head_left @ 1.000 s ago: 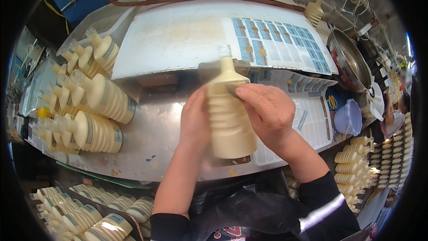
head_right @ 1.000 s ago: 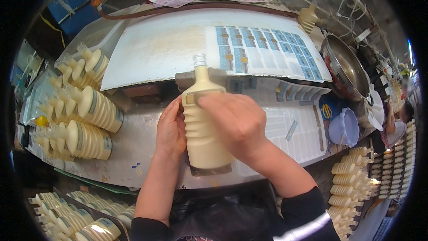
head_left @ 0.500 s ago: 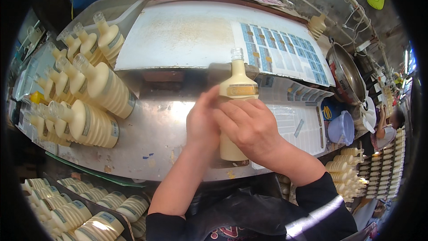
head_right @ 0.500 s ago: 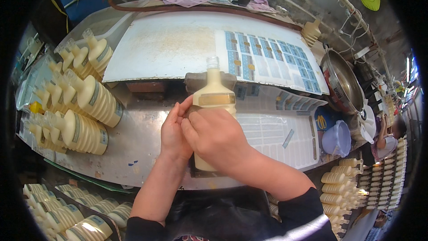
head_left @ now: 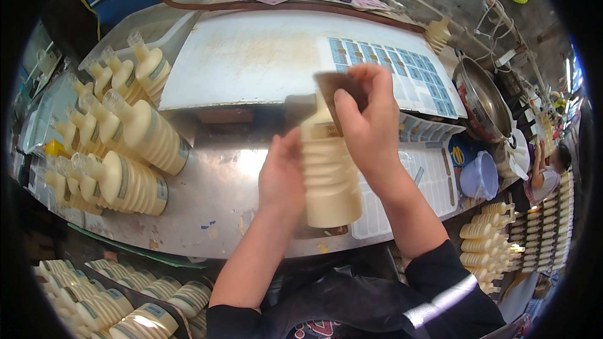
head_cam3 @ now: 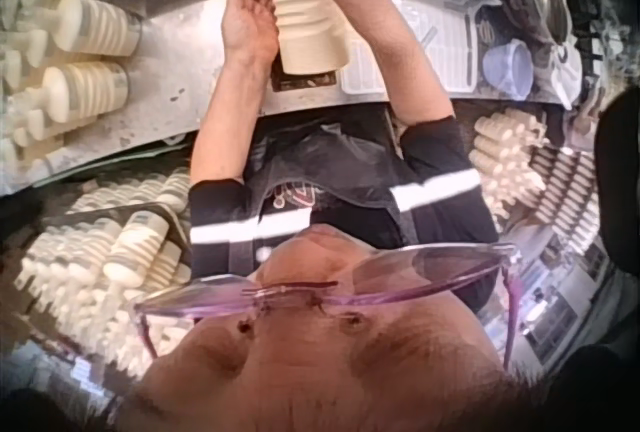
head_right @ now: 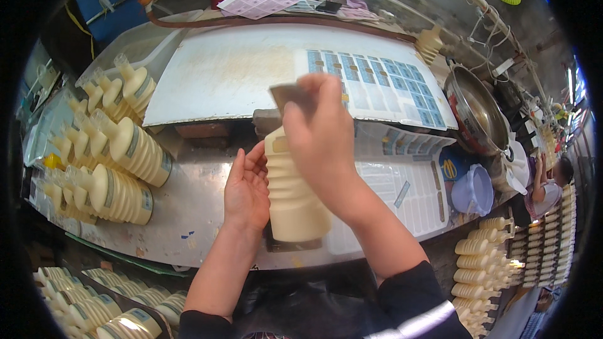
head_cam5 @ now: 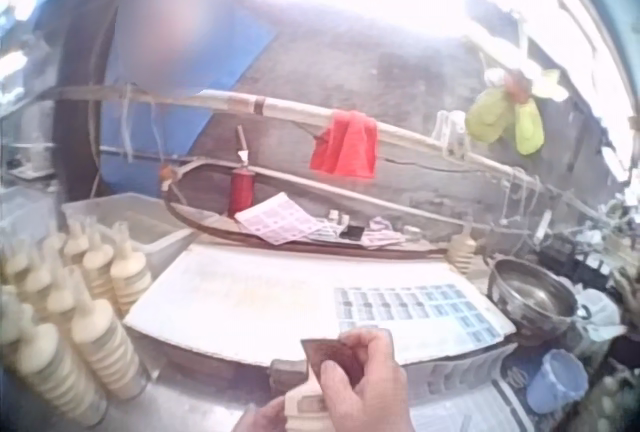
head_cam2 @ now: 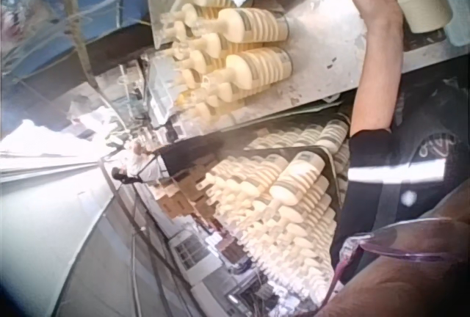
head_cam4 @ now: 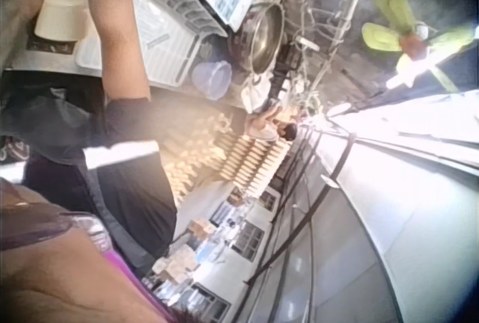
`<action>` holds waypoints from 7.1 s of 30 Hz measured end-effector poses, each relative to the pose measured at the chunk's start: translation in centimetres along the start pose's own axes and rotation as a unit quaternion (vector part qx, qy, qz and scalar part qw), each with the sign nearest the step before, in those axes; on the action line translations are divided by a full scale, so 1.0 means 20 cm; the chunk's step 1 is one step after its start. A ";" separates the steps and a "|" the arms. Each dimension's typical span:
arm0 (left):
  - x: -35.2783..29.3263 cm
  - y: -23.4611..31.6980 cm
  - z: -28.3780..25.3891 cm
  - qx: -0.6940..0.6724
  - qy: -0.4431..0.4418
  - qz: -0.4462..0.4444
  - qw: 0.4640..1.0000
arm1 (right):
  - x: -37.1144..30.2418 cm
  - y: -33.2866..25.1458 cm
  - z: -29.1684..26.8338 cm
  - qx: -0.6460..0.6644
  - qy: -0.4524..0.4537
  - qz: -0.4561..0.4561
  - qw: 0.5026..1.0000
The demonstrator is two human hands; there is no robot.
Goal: The person repeatedly applies rectangular labels to the sides of cream-colored plastic bottles. They pick up a bottle, smooth a label onto its surface, and place it back on the table. The process is repeated for multiple bottles in a continuous sequence.
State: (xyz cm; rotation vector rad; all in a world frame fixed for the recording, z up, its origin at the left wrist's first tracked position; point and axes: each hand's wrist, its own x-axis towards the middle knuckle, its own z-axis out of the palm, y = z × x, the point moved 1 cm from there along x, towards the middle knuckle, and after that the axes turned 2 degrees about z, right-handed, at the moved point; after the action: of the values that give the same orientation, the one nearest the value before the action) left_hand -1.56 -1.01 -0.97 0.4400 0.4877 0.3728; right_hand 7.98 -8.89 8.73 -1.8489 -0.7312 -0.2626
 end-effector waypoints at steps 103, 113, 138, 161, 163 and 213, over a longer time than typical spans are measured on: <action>-0.27 -0.17 -0.13 0.722 -0.051 0.227 0.651 | -0.33 -0.02 0.16 -0.342 -0.130 -0.340 0.866; -0.24 -0.07 0.05 0.753 -0.022 0.347 0.559 | -0.18 0.17 -0.17 -0.136 -0.057 -0.038 0.988; -0.34 -0.21 -0.16 0.695 0.017 0.295 0.655 | -0.28 0.25 -0.25 0.000 -0.015 -0.110 0.994; -0.45 -0.26 -0.29 0.628 -0.018 0.299 0.718 | -0.09 0.46 -0.48 -0.099 -0.167 0.041 0.980; -0.46 -0.24 -0.30 0.648 -0.027 0.293 0.703 | -0.20 0.33 -0.44 -0.053 -0.186 -0.144 0.970; -0.36 -0.28 -0.31 0.354 -0.048 0.206 0.911 | -0.71 0.32 -0.36 0.173 -0.248 0.379 0.875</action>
State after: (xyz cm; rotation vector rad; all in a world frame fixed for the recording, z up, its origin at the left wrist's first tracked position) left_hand -9.28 -6.95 -6.02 1.2758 0.4220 0.5751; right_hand 1.87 -21.92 -0.52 -1.7137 -0.2980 0.8279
